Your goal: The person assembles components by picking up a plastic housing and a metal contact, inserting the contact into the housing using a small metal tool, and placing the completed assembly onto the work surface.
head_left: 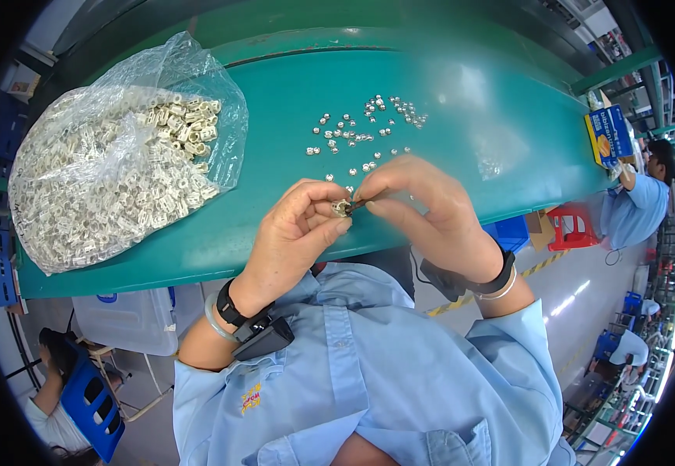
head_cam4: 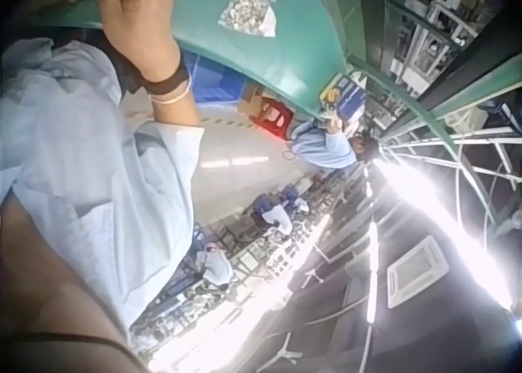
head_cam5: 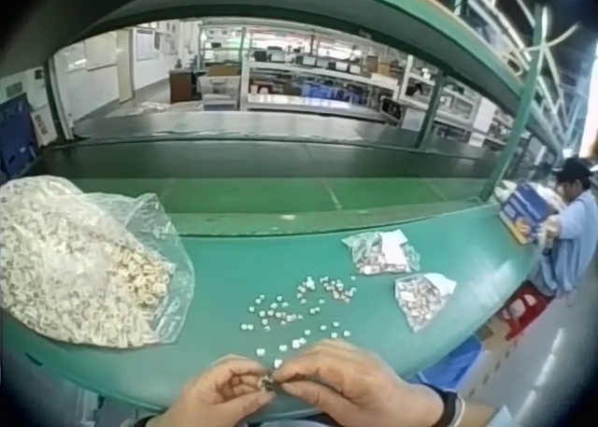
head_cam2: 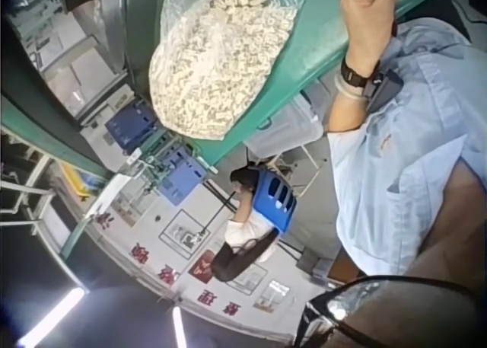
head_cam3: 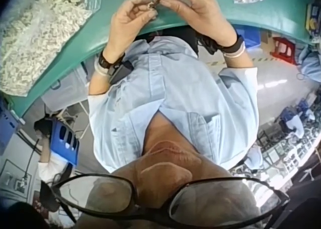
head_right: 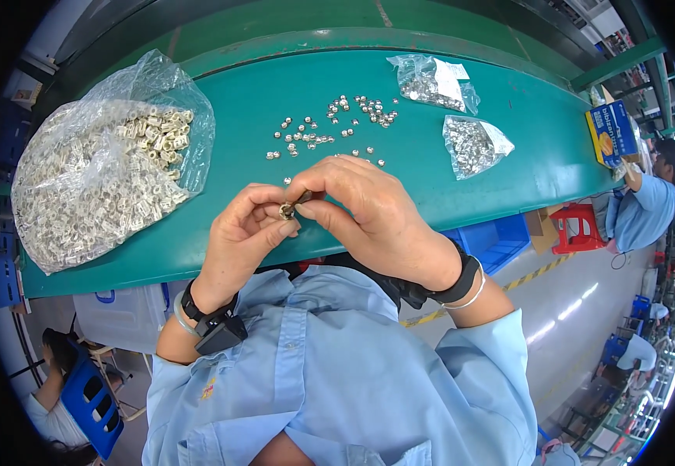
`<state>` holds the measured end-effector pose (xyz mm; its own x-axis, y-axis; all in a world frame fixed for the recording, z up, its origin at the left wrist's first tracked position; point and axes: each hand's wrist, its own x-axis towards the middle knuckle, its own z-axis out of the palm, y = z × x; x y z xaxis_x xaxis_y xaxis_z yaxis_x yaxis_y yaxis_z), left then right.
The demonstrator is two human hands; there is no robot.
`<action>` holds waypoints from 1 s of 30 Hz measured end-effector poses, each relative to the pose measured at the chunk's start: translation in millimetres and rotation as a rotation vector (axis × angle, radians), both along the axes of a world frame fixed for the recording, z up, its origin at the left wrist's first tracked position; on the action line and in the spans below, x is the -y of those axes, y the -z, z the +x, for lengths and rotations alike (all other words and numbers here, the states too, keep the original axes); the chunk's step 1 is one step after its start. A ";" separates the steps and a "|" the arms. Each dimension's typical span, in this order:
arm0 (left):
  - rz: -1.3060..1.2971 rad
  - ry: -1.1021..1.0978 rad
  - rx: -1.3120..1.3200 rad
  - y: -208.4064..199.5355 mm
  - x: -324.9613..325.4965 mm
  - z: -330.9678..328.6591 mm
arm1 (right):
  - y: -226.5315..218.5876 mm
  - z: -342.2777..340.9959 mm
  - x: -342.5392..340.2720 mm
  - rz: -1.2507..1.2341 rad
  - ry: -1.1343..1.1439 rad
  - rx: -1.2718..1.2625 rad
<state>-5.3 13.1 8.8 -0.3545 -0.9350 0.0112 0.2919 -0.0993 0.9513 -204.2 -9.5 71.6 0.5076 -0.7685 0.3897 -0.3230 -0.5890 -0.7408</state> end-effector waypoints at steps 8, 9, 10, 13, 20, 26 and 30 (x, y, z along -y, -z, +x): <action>-0.016 -0.004 -0.016 0.9 -0.4 0.2 | -1.4 2.3 0.3 -0.037 -0.001 -0.035; -0.019 -0.007 -0.015 0.9 -0.5 0.3 | -1.5 2.4 0.4 -0.037 -0.002 -0.035; -0.020 -0.007 -0.015 0.7 -0.4 0.5 | -1.4 2.3 0.5 -0.041 -0.001 -0.045; -0.016 0.003 -0.015 -0.2 0.0 1.4 | -1.5 2.5 1.2 -0.049 0.000 -0.066; -0.023 0.004 0.007 -1.5 -0.1 2.5 | -4.3 3.3 3.6 -0.111 -0.041 -0.103; -0.020 0.011 0.015 -1.5 -0.8 4.0 | -5.1 3.8 4.3 -0.133 -0.054 -0.122; -0.053 0.004 0.034 -1.4 -1.0 4.1 | -4.4 4.6 5.3 -0.147 -0.068 -0.116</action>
